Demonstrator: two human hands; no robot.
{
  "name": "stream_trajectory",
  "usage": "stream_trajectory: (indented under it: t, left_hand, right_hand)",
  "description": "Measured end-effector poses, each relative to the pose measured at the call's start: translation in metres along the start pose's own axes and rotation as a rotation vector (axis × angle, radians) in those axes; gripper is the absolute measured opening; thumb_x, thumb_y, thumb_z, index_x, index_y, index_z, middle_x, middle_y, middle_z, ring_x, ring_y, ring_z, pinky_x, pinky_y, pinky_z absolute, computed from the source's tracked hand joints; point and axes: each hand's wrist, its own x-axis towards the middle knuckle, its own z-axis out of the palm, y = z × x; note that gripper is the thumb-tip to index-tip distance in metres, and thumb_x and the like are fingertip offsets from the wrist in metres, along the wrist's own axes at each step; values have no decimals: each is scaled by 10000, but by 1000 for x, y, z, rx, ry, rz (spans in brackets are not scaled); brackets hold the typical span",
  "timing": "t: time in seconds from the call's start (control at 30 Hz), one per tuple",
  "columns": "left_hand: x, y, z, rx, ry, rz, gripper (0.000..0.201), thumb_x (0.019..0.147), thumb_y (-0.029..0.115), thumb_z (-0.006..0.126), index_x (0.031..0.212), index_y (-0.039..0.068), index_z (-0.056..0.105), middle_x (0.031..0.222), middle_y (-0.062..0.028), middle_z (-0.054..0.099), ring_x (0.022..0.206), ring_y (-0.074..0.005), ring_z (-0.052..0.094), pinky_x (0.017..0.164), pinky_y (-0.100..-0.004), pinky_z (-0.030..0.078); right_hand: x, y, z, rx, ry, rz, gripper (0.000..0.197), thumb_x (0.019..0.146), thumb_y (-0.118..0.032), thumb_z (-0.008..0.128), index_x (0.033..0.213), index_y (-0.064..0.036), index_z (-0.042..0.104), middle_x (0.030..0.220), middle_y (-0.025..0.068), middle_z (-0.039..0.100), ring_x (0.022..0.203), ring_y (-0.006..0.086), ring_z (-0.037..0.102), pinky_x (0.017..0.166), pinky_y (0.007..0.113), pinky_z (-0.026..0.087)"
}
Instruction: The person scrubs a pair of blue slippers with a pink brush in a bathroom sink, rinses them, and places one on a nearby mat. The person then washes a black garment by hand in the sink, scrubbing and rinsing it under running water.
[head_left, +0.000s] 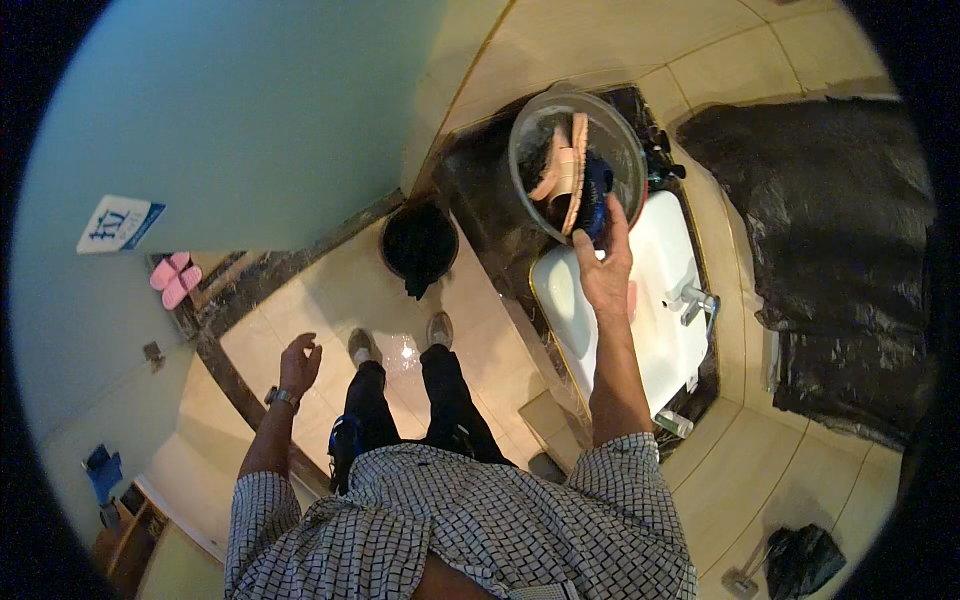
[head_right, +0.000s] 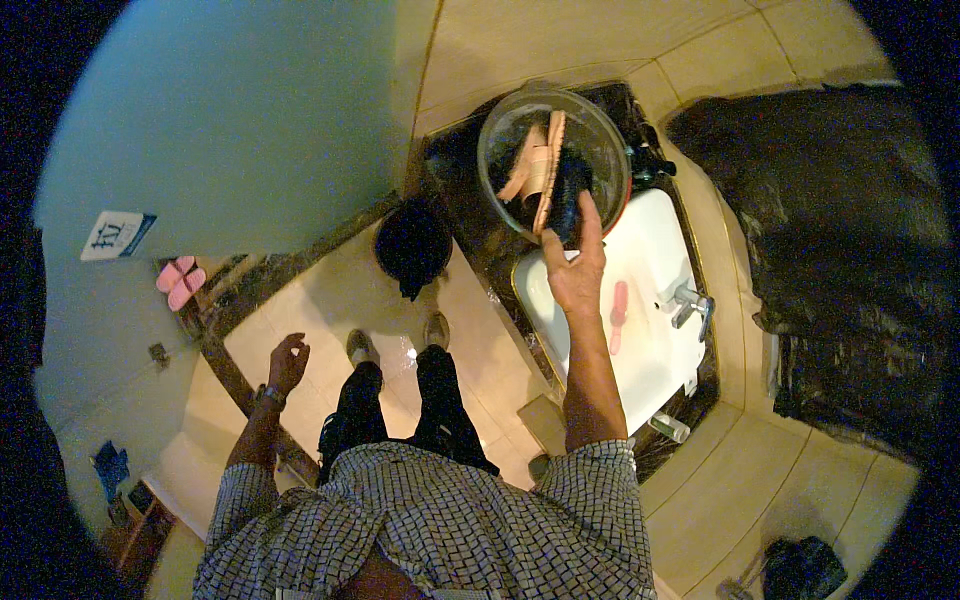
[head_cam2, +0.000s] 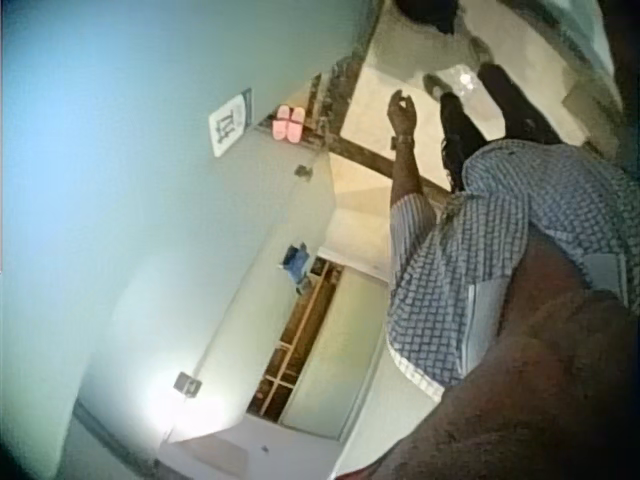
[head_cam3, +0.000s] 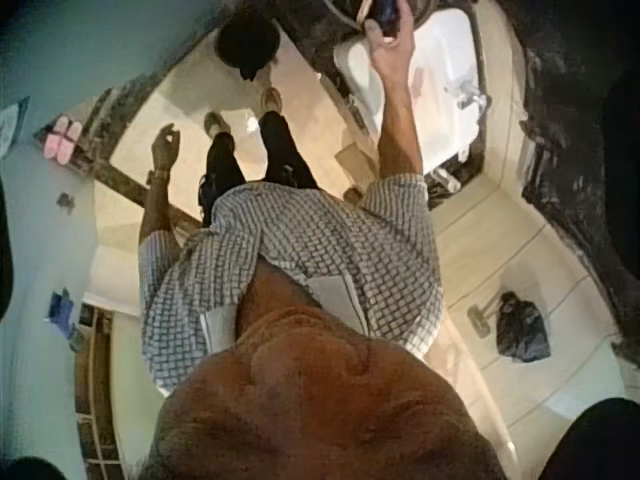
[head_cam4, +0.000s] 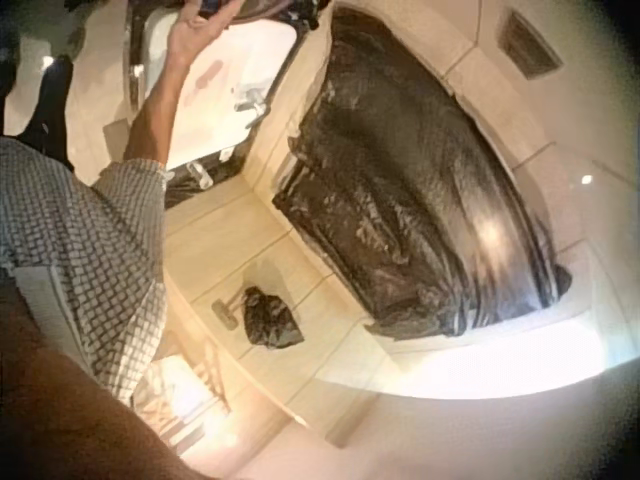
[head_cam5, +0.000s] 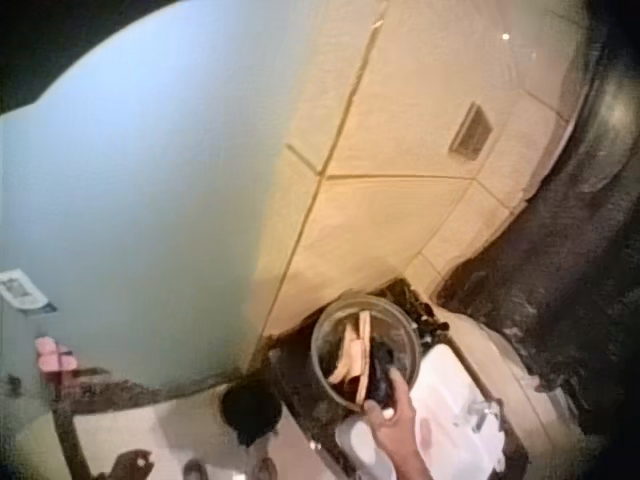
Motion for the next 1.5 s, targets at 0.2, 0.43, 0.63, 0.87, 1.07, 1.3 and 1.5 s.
stream_trajectory:
  t: [0.2, 0.43, 0.63, 0.87, 1.07, 1.3, 1.5]
  left_hand:
    - [-29, -16, 31, -133, 30, -145, 333, 947, 131, 752, 1261, 37, 691, 998, -158, 766, 704, -227, 712, 662, -364, 590]
    - [-86, -73, 54, -86, 50, -360, 338, 958, 130, 755, 1275, 33, 690, 1037, -167, 759, 734, -196, 722, 667, -339, 591]
    - [-150, -116, 44, 73, 160, -540, 362, 996, 141, 737, 1336, 45, 658, 1139, -118, 721, 860, -180, 672, 723, -335, 552]
    - [-268, -168, 87, -82, 110, -813, 342, 999, 154, 715, 1317, 34, 670, 1142, -122, 745, 898, -186, 711, 736, -341, 578]
    - [-280, -164, 107, -188, 109, -944, 316, 998, 160, 722, 1289, 39, 691, 1126, -112, 746, 904, -191, 710, 720, -329, 580]
    - [-170, -97, 99, -353, 43, -886, 361, 1022, 198, 713, 1341, 39, 655, 1149, -80, 722, 865, -155, 708, 689, -311, 585]
    - [-63, -48, 118, -628, -30, -624, 410, 1049, 211, 677, 1413, 41, 593, 1202, -77, 705, 895, -152, 719, 648, -268, 578]
  right_hand:
    - [-39, -38, 27, -261, 179, -284, 614, 936, -39, 716, 1488, 86, 478, 1527, 285, 518, 1419, 388, 509, 1206, 455, 377]
    - [-140, 44, 191, 114, -401, 87, 323, 985, -108, 672, 1292, -13, 638, 1279, 192, 681, 1151, 335, 678, 984, 421, 550]
    - [-162, 307, 339, -318, -646, 409, 499, 995, -325, 691, 1386, -22, 621, 1353, 209, 667, 1217, 383, 662, 1029, 441, 530]
    - [-144, 385, 432, -643, -617, 384, 726, 947, -379, 740, 1519, -22, 470, 1400, 283, 621, 1244, 460, 631, 1072, 534, 506]
    - [-139, 435, 446, -756, -852, 265, 631, 949, -309, 750, 1465, -15, 538, 1315, 248, 681, 1220, 424, 656, 994, 524, 557]
    - [-152, 383, 395, 450, -421, 1013, 299, 947, -210, 750, 1164, -17, 682, 1053, 94, 730, 956, 227, 719, 763, 396, 608]
    - [-147, 257, 307, 1106, -382, 1059, 87, 976, -90, 702, 1061, -104, 688, 971, 23, 726, 873, 176, 728, 740, 361, 631]
